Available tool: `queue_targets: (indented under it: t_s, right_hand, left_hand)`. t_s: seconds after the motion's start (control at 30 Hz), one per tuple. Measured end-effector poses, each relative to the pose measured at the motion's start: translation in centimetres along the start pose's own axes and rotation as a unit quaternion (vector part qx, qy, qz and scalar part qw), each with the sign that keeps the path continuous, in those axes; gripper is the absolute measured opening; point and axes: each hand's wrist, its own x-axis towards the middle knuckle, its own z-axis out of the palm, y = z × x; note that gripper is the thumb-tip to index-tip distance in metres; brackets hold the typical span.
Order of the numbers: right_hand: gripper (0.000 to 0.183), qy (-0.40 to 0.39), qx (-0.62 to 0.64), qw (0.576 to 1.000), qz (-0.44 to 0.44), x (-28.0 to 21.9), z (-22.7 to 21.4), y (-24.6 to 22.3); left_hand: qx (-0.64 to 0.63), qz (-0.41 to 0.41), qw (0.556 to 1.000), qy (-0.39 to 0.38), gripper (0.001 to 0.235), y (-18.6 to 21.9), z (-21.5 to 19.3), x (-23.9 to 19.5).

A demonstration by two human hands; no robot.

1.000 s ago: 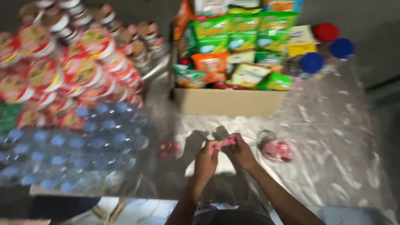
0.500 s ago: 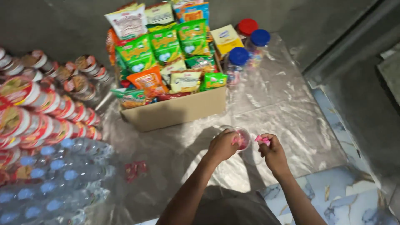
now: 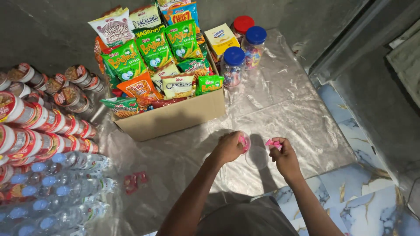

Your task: Packing water bottles and snacks into a cardboard box for distribution or storage.

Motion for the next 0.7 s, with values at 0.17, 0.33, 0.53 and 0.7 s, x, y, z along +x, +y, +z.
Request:
queue_targets:
  t_s: [0.17,0.33,0.53,0.7]
  right_hand:
    - [0.021,0.001,0.011,1.0,-0.025,0.3,-0.1,0.0]
    - [0.021,0.004,-0.005,1.0,-0.016,0.5,-0.1,-0.2]
    - [0.022,-0.002,-0.011,1.0,-0.029,1.3,0.8,1.0]
    - [0.028,-0.081,-0.02,0.989,-0.121,1.8,3.5,0.5]
  left_hand:
    - [0.05,0.003,0.998,0.041,0.046,0.7,-0.2,0.0]
    - [0.047,-0.024,0.998,0.026,0.055,0.7,0.2,0.7]
    - [-0.091,0.022,0.993,0.078,0.046,0.1,1.0,1.7]
    - [-0.262,0.025,0.965,0.02,0.023,2.4,-0.9,1.2]
